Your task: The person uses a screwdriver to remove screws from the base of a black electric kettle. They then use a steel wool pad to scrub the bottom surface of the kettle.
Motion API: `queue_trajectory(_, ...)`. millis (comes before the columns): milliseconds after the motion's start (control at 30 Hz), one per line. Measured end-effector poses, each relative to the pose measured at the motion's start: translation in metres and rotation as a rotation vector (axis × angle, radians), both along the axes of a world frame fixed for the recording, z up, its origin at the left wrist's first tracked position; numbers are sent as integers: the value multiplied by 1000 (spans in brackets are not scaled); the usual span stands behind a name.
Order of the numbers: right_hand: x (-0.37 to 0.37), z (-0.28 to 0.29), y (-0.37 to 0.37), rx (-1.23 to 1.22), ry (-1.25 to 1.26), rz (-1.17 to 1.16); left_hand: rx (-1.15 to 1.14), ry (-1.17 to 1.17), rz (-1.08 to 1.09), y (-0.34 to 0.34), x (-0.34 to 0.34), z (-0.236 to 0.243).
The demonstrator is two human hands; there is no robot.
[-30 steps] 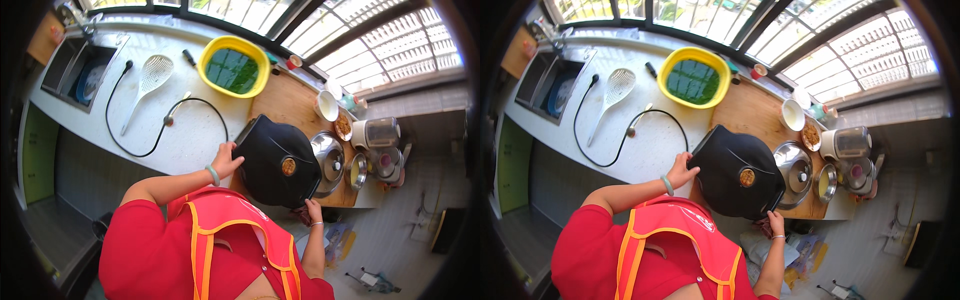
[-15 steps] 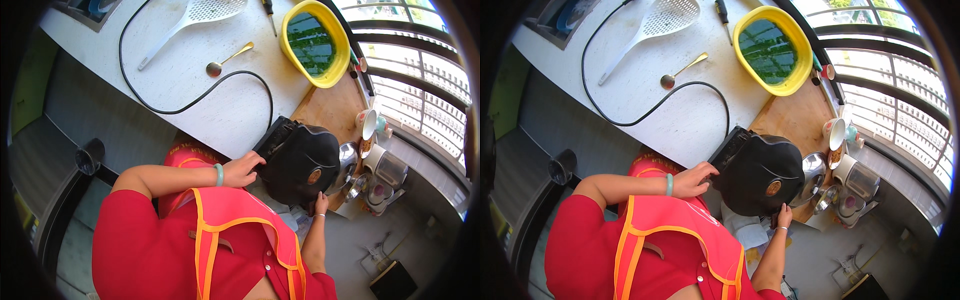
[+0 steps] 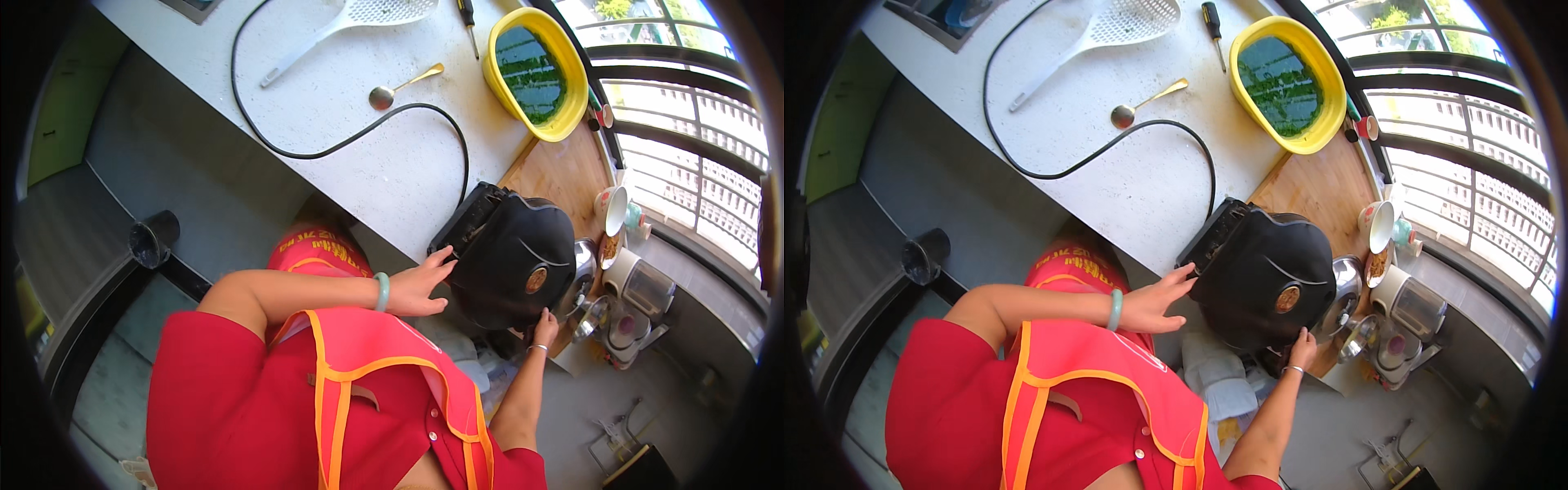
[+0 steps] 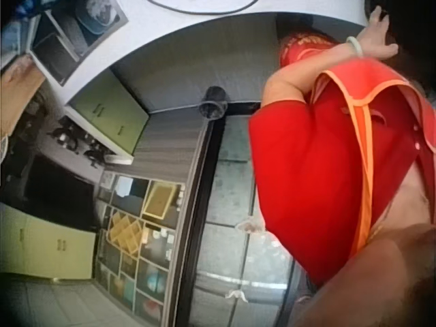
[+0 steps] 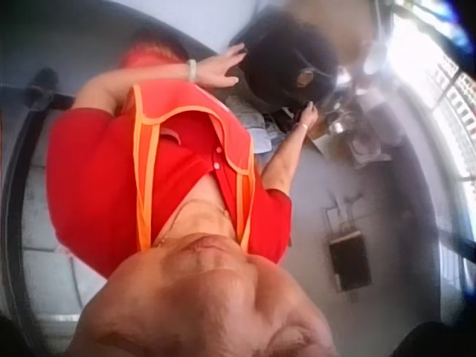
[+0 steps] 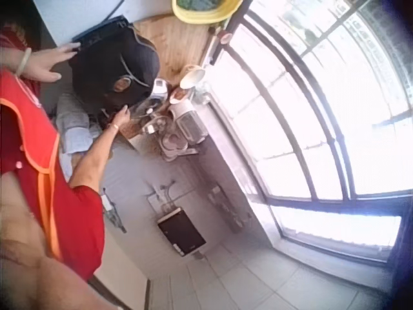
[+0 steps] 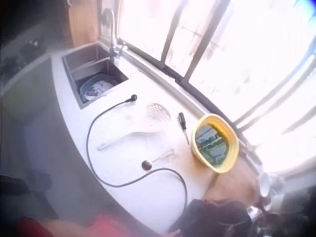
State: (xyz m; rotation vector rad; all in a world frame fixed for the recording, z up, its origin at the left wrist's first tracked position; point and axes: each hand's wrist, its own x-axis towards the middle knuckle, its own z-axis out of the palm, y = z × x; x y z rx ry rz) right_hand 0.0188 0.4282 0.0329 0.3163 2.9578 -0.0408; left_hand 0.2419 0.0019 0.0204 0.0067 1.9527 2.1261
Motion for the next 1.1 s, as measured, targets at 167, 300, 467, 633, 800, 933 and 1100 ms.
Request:
queue_trajectory(167,-17,-14,16,-456,148,-175,-77,66,30,21,-8,-6)
queue_trajectory(300,12,-26,29,-787,257,-166,-133,58,-22,17,-11,-4)
queue_trajectory(467,105,-8,-33,-999,131,-266,-167,89,-61,12,-9,-14)
queue_trajectory(633,207,19,-162,-1030,-60,-382,-173,60,-145,-1,-2,-21)
queue_trajectory(800,237,-6,-287,-1234,-178,-246,-421,116,-191,-77,6,-23)
queue_trajectory(933,231,2,-380,-1259,-223,-263,-741,270,-126,-179,-1,-19)
queue_trajectory(1100,212,-16,-447,-1241,-235,-259,-1062,345,-72,-237,-7,-60)
